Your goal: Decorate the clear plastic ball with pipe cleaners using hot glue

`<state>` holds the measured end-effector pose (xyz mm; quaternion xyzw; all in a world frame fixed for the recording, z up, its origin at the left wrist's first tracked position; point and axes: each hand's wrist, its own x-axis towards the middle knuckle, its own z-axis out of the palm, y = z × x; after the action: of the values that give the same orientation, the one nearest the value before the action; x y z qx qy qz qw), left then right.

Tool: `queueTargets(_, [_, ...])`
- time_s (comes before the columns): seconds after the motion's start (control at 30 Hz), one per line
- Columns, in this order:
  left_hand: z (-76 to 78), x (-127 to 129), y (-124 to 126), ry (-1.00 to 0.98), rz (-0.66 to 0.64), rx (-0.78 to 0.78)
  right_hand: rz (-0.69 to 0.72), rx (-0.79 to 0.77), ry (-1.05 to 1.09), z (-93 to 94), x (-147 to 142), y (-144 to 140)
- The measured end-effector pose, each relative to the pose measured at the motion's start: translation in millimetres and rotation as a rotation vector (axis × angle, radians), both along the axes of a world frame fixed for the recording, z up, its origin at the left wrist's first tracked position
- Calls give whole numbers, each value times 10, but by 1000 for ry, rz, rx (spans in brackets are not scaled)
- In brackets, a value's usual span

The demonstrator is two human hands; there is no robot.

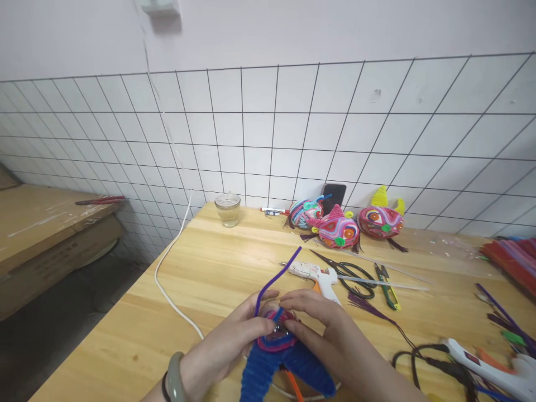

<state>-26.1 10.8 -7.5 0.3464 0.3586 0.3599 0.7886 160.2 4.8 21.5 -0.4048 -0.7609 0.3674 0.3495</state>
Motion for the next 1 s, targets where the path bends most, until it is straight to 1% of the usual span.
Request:
queueTargets(0.1, [10, 8, -4, 20, 16, -15, 17, 4, 17, 3, -2, 1])
queueTargets(0.37, [-23, 17, 12, 13, 5, 16, 13, 25, 7, -27, -8, 22])
queueTargets(0.57, [-26, 17, 8, 11, 21, 10, -12, -19, -34, -1, 37, 3])
queueTargets(0.63, [-9, 19, 10, 17, 31, 6, -68, -24, -51, -3, 76, 19])
queueTargets(0.73, [26, 15, 24, 31, 82, -31, -195, -31, -50, -28, 161, 92])
queueTargets(0.83, [42, -5, 52, -12, 147, -50, -341, -127, -40, -30, 279, 199])
queueTargets(0.9, [36, -22, 75, -37, 189, -33, -419, -188, -35, 7, 376, 264])
queueTargets(1.0, [22, -45, 103, -37, 246, -1, -482, -199, -29, 97, 546, 326])
